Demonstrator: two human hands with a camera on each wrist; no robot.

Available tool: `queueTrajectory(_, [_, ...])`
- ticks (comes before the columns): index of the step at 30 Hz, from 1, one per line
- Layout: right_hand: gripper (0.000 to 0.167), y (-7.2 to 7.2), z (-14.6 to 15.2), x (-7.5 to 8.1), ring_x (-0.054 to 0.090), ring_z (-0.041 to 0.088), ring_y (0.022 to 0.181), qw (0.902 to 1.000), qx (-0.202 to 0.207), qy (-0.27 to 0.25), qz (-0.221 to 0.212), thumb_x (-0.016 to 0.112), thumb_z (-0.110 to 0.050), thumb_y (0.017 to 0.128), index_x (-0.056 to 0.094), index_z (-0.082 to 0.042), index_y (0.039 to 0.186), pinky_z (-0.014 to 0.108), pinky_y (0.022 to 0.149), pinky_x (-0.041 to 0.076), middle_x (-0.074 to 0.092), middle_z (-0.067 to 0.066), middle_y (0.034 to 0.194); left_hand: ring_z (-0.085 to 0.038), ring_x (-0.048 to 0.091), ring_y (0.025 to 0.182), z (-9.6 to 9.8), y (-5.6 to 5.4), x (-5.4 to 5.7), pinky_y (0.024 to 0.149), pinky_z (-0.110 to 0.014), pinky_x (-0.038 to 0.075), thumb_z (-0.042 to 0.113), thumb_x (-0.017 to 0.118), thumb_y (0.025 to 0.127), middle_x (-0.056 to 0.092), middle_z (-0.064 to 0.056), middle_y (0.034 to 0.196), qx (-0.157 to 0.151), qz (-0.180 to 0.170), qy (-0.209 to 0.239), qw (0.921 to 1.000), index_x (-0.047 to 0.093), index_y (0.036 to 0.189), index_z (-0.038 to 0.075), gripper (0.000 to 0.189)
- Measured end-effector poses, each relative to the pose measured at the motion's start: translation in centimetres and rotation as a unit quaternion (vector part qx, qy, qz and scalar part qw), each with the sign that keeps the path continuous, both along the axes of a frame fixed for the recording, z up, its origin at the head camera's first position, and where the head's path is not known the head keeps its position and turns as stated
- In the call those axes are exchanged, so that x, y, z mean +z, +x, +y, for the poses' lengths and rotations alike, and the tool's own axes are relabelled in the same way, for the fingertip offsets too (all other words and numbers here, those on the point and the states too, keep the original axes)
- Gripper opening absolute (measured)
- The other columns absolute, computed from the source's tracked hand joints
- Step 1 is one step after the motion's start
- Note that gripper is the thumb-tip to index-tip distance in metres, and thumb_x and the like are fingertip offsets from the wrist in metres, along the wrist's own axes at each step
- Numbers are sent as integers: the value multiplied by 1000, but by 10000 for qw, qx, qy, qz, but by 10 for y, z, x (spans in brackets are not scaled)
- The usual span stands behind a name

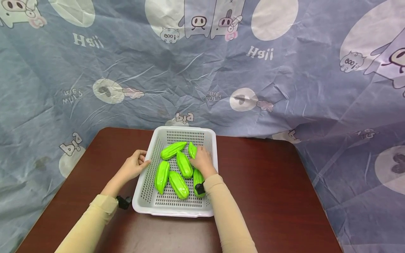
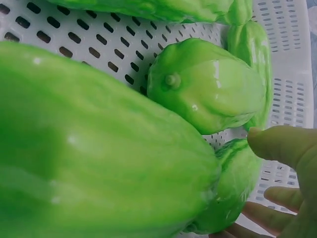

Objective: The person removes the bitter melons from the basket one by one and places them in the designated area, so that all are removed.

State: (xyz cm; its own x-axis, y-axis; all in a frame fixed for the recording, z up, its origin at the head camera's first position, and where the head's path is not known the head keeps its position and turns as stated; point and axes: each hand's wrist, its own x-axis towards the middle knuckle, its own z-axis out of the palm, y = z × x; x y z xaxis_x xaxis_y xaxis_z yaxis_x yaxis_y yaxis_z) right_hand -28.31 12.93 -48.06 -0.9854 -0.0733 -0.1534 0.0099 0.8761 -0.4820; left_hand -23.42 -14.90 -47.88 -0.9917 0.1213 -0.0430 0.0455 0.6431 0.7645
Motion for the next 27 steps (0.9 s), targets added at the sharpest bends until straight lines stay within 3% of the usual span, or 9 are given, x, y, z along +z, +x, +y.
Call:
queueTrajectory(20, [71,0,0,-5,46,38,133,9998,-83,77,-152,72,-12,89,35,0,149,49,111,39,44,25,145,-20,61,83,0,0,-1,68,-33,55,17,60,98,59,-16,103,-120,35,17,9999,40,137,-4,49])
queueTrajectory(27, [71,-2,0,-6,50,39,126,9999,-148,-23,21,76,-13,85,41,-1,146,50,106,44,46,26,139,-20,61,82,0,-1,-1,69,-33,55,17,61,98,60,-15,103,-102,78,9,9999,40,137,-4,49])
